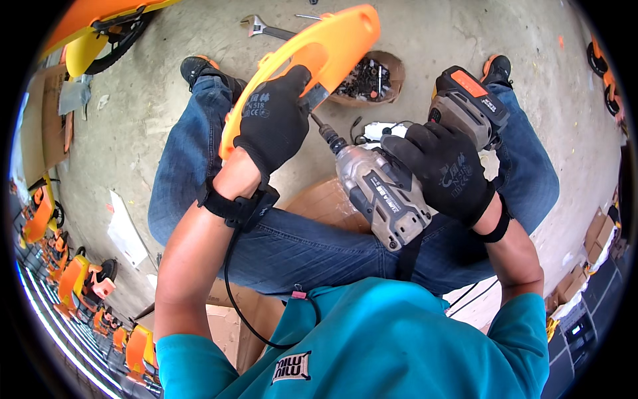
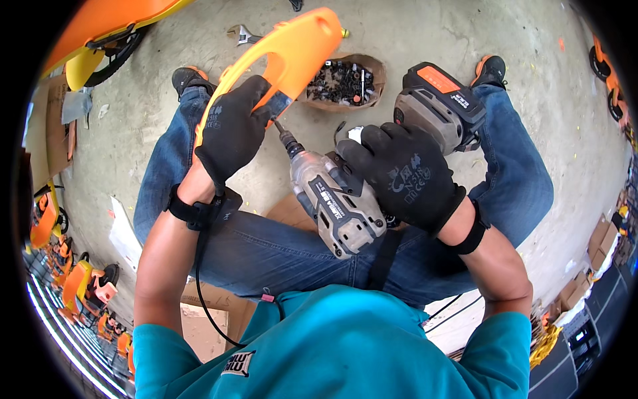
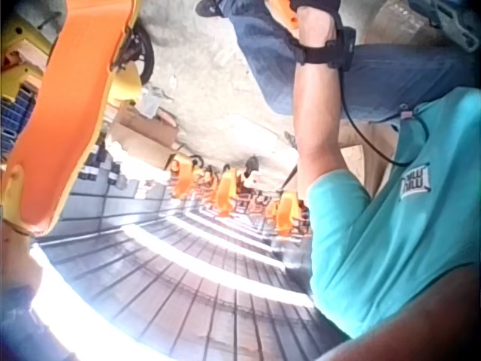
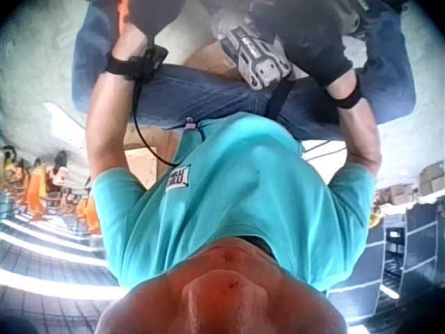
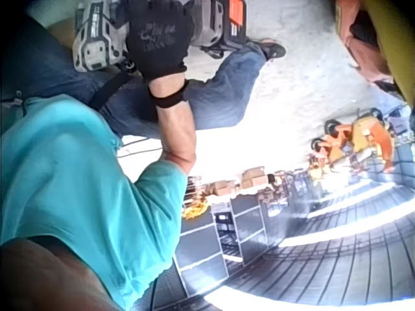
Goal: The person, sitting cross-legged, picks up a metal plate and aligns it with a mounting area on an orange motorcycle fender. The person then picks up two screws and places them by hand, followed by using a power drill to tighten the screws into the fender.
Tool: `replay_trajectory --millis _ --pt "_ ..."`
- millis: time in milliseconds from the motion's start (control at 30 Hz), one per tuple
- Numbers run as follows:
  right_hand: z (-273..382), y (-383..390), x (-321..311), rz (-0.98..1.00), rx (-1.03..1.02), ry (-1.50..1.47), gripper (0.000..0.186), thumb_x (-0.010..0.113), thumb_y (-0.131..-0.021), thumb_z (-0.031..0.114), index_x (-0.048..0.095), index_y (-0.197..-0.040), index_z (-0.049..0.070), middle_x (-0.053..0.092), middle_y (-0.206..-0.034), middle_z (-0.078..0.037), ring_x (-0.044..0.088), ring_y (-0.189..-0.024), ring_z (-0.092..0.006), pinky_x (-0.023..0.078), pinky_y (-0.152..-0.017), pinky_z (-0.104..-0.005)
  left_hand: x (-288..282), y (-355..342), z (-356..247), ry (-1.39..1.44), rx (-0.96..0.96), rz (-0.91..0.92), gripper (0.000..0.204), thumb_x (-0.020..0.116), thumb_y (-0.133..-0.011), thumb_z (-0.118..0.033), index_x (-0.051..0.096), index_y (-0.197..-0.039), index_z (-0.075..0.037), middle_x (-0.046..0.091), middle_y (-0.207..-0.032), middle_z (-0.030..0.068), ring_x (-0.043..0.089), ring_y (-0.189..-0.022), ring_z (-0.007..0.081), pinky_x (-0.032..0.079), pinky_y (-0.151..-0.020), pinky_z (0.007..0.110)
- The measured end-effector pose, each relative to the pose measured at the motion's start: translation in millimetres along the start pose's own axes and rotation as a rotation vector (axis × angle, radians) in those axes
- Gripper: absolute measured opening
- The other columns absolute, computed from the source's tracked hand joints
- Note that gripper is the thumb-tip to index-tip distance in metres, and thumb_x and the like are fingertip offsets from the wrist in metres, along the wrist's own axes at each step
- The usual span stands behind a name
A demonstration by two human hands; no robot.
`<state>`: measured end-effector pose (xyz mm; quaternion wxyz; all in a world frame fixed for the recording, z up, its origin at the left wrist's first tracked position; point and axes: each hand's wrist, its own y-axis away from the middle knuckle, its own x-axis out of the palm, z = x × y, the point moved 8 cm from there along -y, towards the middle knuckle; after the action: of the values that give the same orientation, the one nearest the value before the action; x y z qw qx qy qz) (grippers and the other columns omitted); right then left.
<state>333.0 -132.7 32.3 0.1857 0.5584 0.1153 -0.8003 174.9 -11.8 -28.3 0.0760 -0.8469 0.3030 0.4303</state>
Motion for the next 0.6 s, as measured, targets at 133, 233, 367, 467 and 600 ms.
replay_trajectory --millis 133,233,367,467,600 --pt "-5.6 -1.9 0.0 0.017 0.06 -0.106 0.031 0.068 -0.08 0.017 0.065 -0.11 0.012 0.065 -0.091 -0.008 0.065 -0.084 -0.0259 0.052 -0.071 -0.0387 -2.3 -4.8 4.0 0.04 0.032 -0.022 0.032 0.062 -0.078 0.001 0.059 -0.109 -0.004 0.066 -0.085 0.0243 0.064 -0.084 0.0439 0.051 -0.074 0.049" --pt "-9.4 3.5 3.0 -0.005 0.075 -0.135 0.032 0.069 -0.078 0.016 0.065 -0.109 0.011 0.065 -0.091 -0.009 0.066 -0.083 -0.0271 0.053 -0.072 -0.0387 1.9 -6.2 6.0 0.034 0.042 -0.009 0.032 0.061 -0.078 0.002 0.059 -0.109 -0.004 0.066 -0.082 0.0241 0.064 -0.081 0.0442 0.051 -0.073 0.049" --pt "-10.0 2.0 1.4 -0.017 0.06 -0.132 0.033 0.071 -0.076 0.015 0.066 -0.108 0.01 0.065 -0.091 -0.01 0.066 -0.083 -0.0272 0.053 -0.072 -0.0387 5.3 -7.4 7.5 0.034 0.055 -0.003 0.031 0.061 -0.078 0.002 0.059 -0.108 -0.004 0.065 -0.081 0.0243 0.064 -0.08 0.0444 0.05 -0.071 0.049" --pt "-14.2 3.9 8.8 0.098 0.091 -0.169 0.043 0.072 -0.077 0.016 0.064 -0.118 0.008 0.066 -0.101 -0.013 0.067 -0.09 -0.032 0.052 -0.078 -0.042 4.6 -6.9 7.4 0.05 0.07 -0.021 0.031 0.061 -0.078 0.002 0.059 -0.108 -0.003 0.065 -0.081 0.0246 0.064 -0.08 0.0444 0.05 -0.07 0.049" --pt "-13.9 4.2 6.6 0.063 0.083 -0.149 0.04 0.072 -0.076 0.017 0.064 -0.115 0.009 0.066 -0.097 -0.012 0.067 -0.088 -0.0303 0.052 -0.077 -0.0409 2.9 -7.2 4.3 0.04 0.094 -0.035 0.031 0.062 -0.078 0.002 0.058 -0.108 -0.003 0.065 -0.081 0.0247 0.064 -0.08 0.0444 0.05 -0.07 0.049"
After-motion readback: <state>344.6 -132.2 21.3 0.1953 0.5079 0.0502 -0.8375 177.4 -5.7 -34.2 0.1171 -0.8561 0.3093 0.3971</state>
